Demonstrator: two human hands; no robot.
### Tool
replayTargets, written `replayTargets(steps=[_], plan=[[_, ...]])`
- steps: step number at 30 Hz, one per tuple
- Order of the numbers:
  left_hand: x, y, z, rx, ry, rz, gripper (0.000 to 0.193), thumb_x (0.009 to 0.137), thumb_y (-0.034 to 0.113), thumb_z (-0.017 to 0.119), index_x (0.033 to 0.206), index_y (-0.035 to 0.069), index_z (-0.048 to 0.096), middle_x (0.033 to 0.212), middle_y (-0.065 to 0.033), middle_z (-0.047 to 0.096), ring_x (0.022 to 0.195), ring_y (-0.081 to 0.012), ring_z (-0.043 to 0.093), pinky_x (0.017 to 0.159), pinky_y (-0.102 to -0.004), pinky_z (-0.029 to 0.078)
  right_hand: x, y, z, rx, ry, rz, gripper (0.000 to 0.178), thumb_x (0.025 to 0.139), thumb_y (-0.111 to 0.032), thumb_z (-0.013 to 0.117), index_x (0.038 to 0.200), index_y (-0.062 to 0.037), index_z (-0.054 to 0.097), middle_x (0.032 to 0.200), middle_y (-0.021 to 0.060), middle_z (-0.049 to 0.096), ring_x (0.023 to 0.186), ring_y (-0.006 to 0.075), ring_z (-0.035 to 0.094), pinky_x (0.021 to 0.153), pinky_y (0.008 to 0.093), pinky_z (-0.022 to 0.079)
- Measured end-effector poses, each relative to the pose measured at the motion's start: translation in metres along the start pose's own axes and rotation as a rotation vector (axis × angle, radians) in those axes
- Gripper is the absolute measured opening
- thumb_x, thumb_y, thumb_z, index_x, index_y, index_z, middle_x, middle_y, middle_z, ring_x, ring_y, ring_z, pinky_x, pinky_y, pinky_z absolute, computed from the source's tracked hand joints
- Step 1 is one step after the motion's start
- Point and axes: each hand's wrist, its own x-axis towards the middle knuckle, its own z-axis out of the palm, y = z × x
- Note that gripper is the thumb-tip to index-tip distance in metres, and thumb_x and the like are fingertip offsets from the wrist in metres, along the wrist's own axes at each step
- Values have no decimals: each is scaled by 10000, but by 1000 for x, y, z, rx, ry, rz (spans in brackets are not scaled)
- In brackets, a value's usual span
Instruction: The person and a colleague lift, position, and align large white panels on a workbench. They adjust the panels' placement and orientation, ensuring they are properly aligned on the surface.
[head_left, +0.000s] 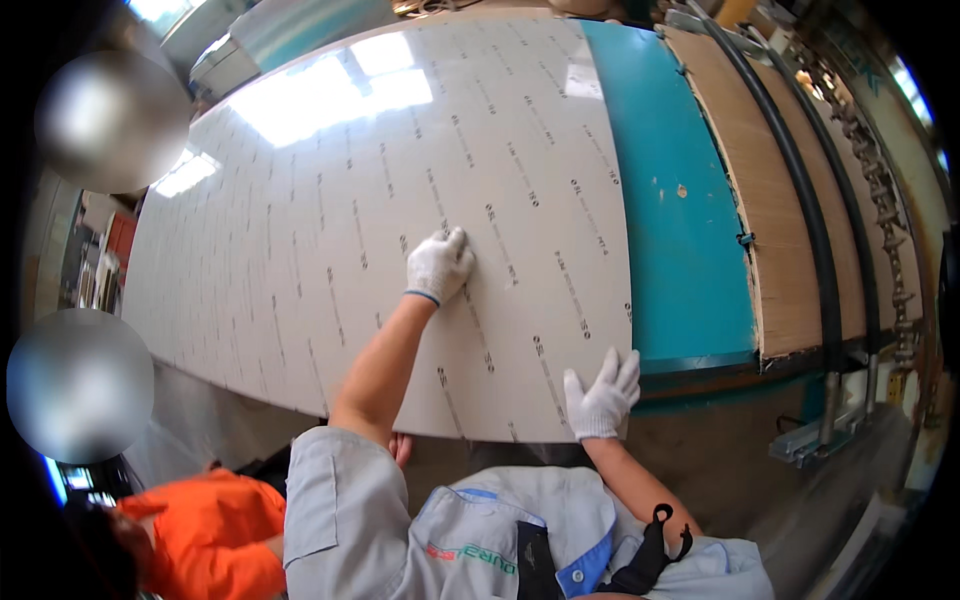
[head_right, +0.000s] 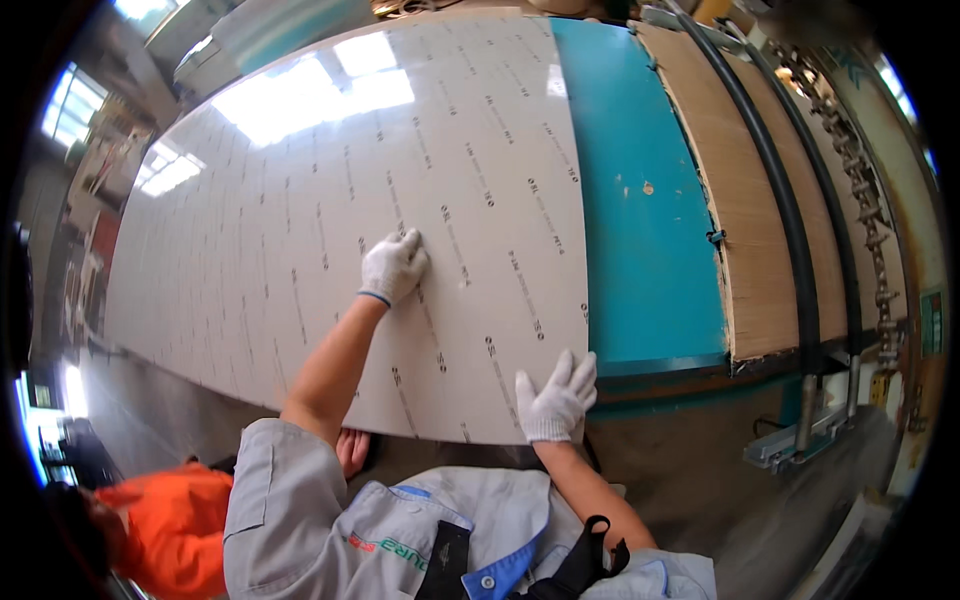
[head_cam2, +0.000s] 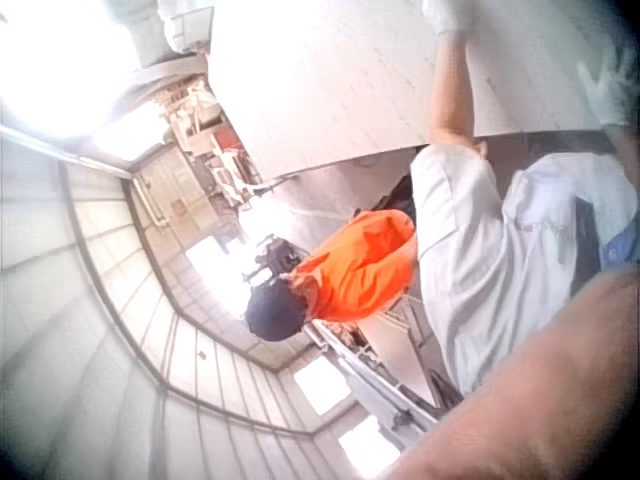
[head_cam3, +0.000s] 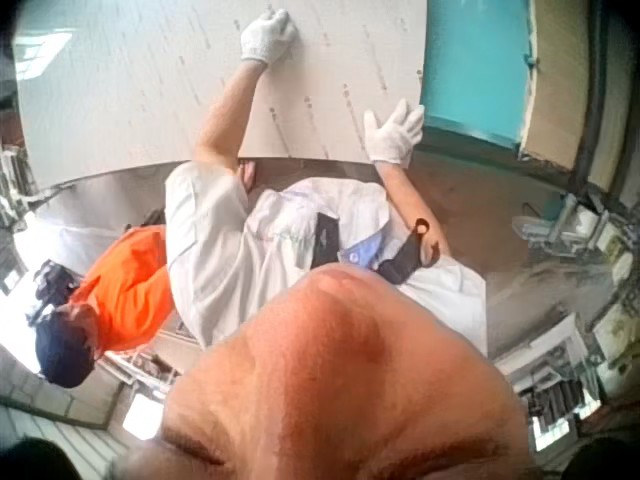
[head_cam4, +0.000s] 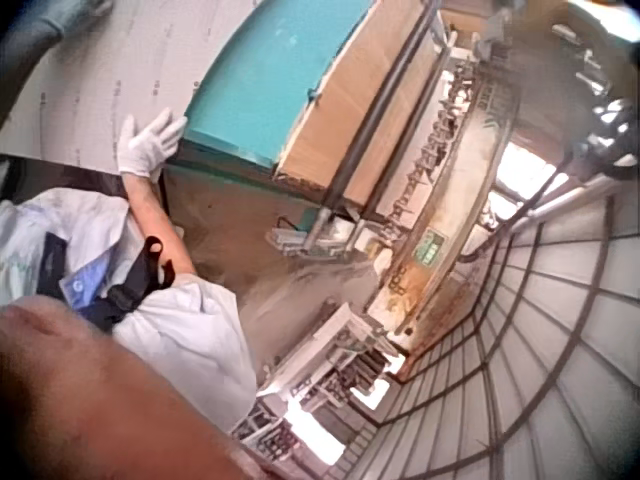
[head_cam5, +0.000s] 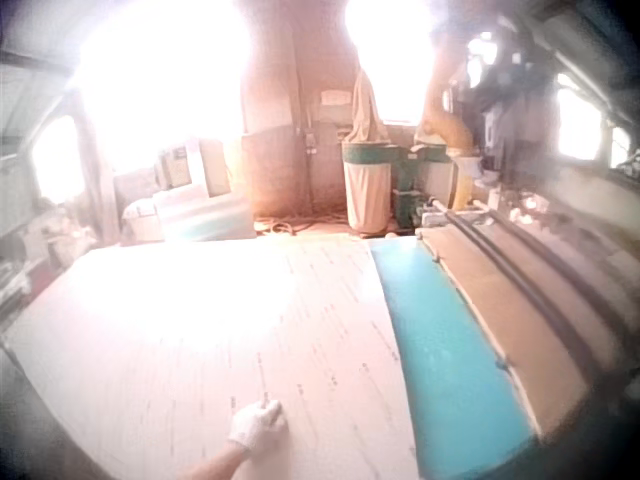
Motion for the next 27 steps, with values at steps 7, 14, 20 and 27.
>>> replayTargets(steps=[7, 14, 20, 27], plan=[[-254, 109, -25, -79, 197, -140, 361, 839, 254, 697, 1151, 75, 694, 868, -151, 657, 835, -350, 680, 704, -482, 566, 1, 32, 9, 35, -8, -145, 925, 841, -531, 726, 1529, 1, 409, 1611, 362, 237, 1469, 514, 301, 1167, 615, 294], [-362, 154, -26, -347, 223, -461, 413, 883, 272, 712, 1236, 58, 684, 946, -148, 672, 884, -341, 690, 769, -449, 575, 1, 36, -7, 59, -122, -179, 939, 875, -560, 696, 1562, -14, 361, 1637, 361, 189, 1506, 499, 254, 1215, 561, 272], [-365, 92, 6, -1032, 754, -802, 483, 911, 213, 634, 1319, -46, 621, 1035, -141, 719, 912, -276, 679, 860, -404, 553, 4, 37, -6, 46, -136, -206, 927, 897, -574, 662, 1574, -19, 359, 1646, 352, 200, 1519, 479, 263, 1226, 528, 278], [-344, -115, -23, -2097, 1436, -1012, 697, 1019, 435, 473, 1580, 57, 308, 1569, -157, 423, 1449, -337, 383, 1251, -465, 218, 3, 32, -9, 16, -105, -242, 878, 924, -576, 626, 1545, 7, 413, 1647, 311, 258, 1513, 416, 327, 1224, 449, 310]])
